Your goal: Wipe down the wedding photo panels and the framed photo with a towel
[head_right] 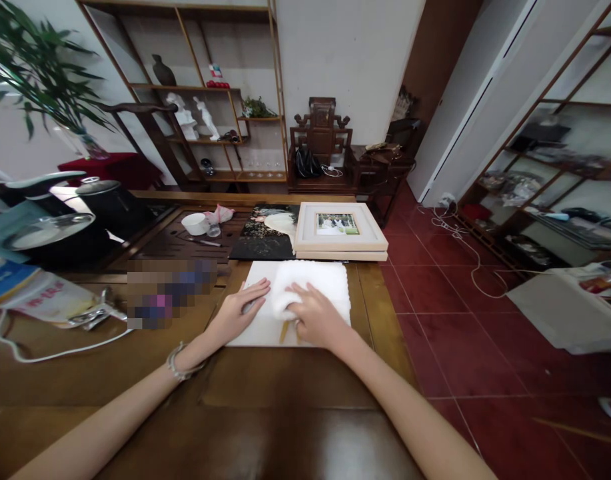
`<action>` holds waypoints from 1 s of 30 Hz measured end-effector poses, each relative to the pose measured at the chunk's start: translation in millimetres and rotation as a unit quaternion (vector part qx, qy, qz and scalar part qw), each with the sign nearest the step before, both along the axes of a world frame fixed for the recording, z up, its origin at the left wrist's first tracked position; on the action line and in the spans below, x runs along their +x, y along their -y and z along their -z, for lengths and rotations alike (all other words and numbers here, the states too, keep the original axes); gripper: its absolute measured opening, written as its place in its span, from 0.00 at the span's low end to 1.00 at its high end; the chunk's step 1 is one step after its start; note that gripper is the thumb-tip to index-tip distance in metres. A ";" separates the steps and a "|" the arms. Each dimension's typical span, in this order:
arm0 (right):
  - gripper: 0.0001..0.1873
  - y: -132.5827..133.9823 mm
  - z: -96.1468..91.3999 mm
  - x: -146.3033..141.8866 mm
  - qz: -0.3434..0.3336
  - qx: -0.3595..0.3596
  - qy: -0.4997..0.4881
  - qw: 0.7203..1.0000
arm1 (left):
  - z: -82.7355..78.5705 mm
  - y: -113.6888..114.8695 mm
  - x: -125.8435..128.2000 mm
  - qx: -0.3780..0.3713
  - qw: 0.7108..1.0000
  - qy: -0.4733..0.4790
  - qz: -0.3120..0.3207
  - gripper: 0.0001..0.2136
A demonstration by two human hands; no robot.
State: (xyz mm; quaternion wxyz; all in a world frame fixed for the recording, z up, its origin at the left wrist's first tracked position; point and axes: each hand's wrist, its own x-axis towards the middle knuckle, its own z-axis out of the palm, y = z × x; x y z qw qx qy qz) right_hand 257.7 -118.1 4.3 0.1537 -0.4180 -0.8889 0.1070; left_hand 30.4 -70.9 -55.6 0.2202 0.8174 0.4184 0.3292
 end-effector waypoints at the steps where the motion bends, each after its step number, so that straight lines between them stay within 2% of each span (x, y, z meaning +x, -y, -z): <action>1: 0.22 -7.3 4.5 4.2 0.000 0.012 -0.003 1.000 | 0.3 0.0 0.1 0.000 1.000 0.001 0.000 0.15; 5: 0.21 -13.4 10.7 7.9 0.003 0.029 0.025 0.999 | 0.3 0.2 1.2 0.001 1.000 0.006 -0.002 0.14; 8: 0.19 5.8 5.4 -4.7 -0.013 0.030 0.083 0.996 | -0.8 0.5 1.8 0.000 1.000 0.008 -0.002 0.14; 11: 0.16 32.5 -3.0 -22.0 -0.056 0.029 0.125 0.990 | -2.1 0.3 0.8 0.005 1.000 0.005 0.007 0.14; 15: 0.15 49.8 -12.2 -30.5 -0.096 0.003 0.118 0.988 | -2.7 -0.4 -2.0 0.010 1.000 -0.010 0.020 0.17; 17: 0.15 43.4 -13.6 -24.8 -0.094 -0.021 0.088 0.991 | -2.4 -0.6 -2.5 0.007 1.000 -0.018 0.021 0.18; 19: 0.16 28.5 -12.1 -15.0 -0.064 -0.031 0.050 0.996 | -1.6 -0.6 -1.8 0.007 1.000 -0.016 0.017 0.16; 22: 0.20 0.8 -6.6 -2.5 -0.001 -0.012 0.011 1.000 | -0.1 -0.4 0.5 0.009 1.000 0.005 0.003 0.14; 24: 0.21 -13.5 -3.2 -2.0 0.027 0.000 0.020 0.999 | -0.4 0.2 1.6 0.004 1.000 0.010 -0.002 0.13; 27: 0.20 -20.7 0.2 -16.5 0.048 0.019 0.073 0.996 | -5.0 2.8 1.0 -0.012 1.000 0.014 -0.003 0.15; 30: 0.18 -10.2 1.8 -42.1 0.038 0.053 0.116 0.991 | -12.6 7.0 -2.0 -0.008 0.998 0.066 -0.017 0.20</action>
